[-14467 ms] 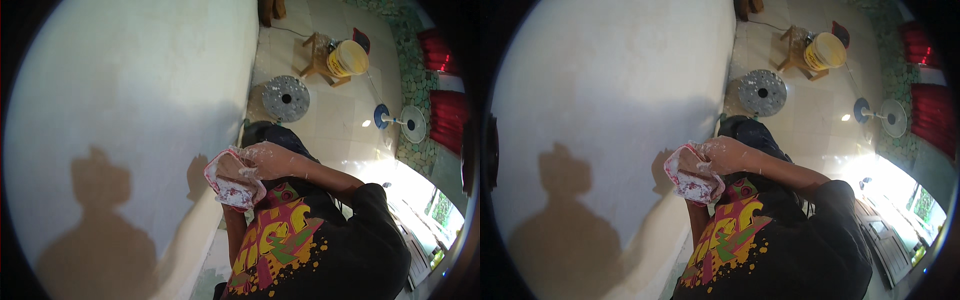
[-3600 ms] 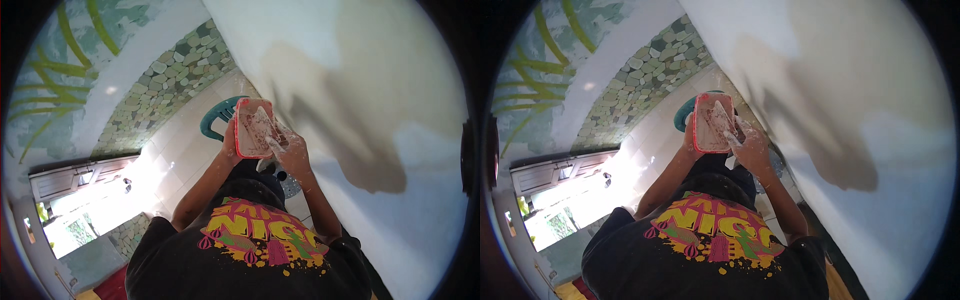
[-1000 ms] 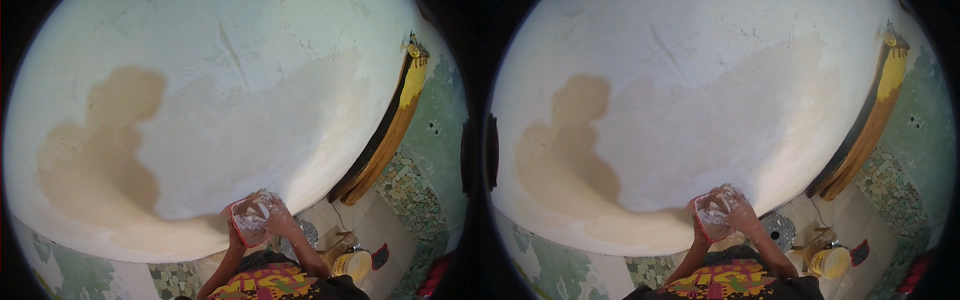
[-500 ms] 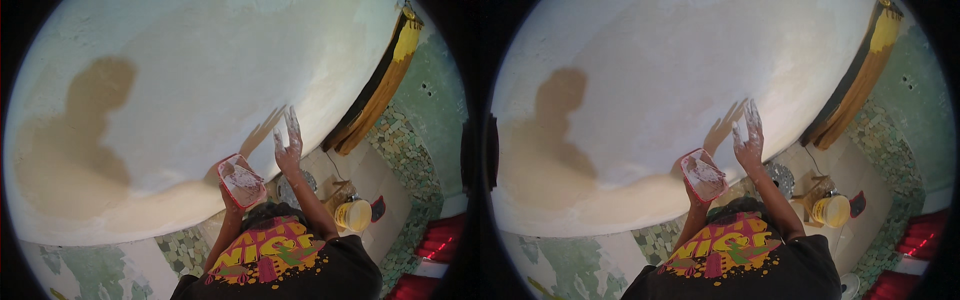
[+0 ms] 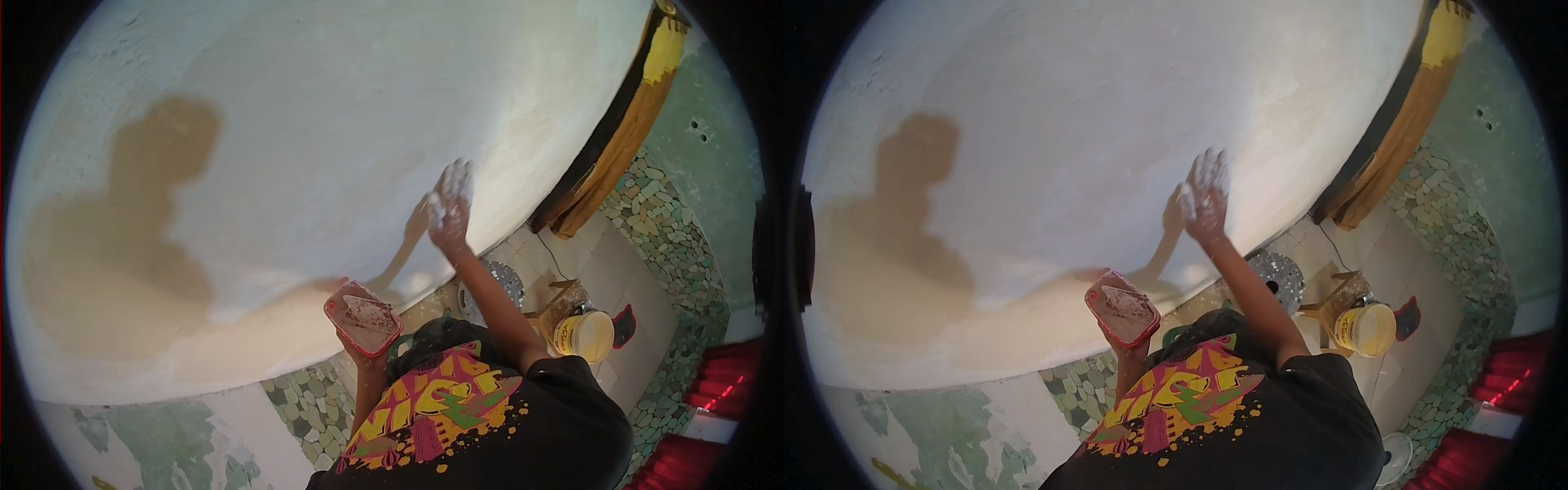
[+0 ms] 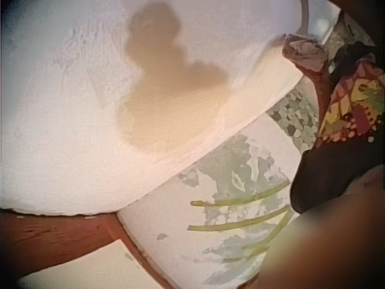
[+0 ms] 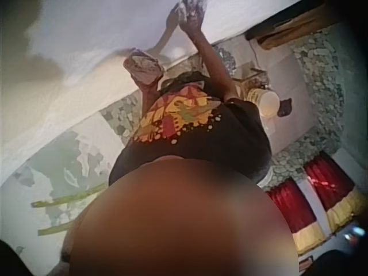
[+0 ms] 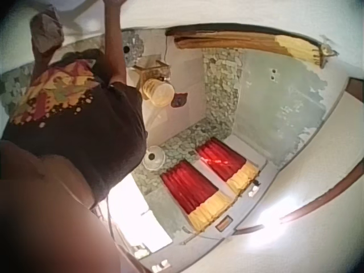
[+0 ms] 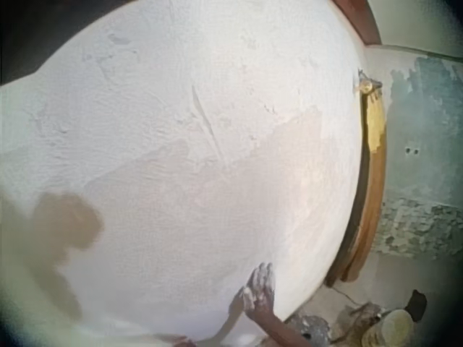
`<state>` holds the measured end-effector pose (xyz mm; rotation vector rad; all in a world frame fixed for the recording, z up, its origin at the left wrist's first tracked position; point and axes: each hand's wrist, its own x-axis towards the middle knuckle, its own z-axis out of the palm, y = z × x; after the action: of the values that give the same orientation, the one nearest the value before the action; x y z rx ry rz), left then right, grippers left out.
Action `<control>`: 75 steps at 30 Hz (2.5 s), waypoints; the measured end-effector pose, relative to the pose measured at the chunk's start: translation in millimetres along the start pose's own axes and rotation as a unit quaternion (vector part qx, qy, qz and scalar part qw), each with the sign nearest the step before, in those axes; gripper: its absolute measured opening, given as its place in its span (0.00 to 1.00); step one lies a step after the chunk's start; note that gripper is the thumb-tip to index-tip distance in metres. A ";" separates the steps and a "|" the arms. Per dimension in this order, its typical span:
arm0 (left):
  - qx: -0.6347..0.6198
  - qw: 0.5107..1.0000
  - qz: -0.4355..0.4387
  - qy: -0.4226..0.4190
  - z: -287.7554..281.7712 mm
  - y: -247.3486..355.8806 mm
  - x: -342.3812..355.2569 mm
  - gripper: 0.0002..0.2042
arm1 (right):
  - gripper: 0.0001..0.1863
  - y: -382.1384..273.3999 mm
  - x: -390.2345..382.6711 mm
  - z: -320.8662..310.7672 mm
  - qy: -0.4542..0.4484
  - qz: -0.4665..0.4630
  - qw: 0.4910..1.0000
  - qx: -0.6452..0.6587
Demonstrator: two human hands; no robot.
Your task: Applying plaster or wall putty to a wall surface using a putty knife and a plastic container.
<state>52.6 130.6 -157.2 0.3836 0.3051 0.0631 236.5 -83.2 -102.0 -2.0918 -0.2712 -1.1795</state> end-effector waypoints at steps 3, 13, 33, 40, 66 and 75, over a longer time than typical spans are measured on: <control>-0.005 1.000 0.019 0.000 10.5 1.3 -9.4 0.23 | 0.32 -3.0 38.2 2.9 0.087 -0.012 0.995 0.037; -0.036 0.999 0.014 0.000 6.8 7.3 -5.3 0.25 | 0.29 -88.0 28.6 42.5 -0.008 -0.357 0.934 0.018; 0.000 0.999 0.039 0.021 -18.3 9.4 -14.7 0.29 | 0.34 -8.7 180.6 -22.5 0.289 -0.124 0.948 0.054; -0.019 1.000 0.014 -0.010 -6.5 7.6 -10.8 0.30 | 0.28 -108.5 110.7 17.6 0.036 -0.261 0.965 -0.014; -0.045 0.994 0.103 -0.017 -17.2 -2.4 -11.4 0.27 | 0.27 -264.1 157.9 32.4 -0.060 -0.454 0.869 0.187; 0.054 0.996 0.065 0.005 -28.2 4.5 -2.6 0.24 | 0.34 -42.3 221.4 -41.9 0.250 -0.239 0.938 0.008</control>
<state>41.5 144.6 -179.7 0.5097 0.2939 0.1758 312.1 -114.6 112.1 -1.6744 -0.5621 -1.9401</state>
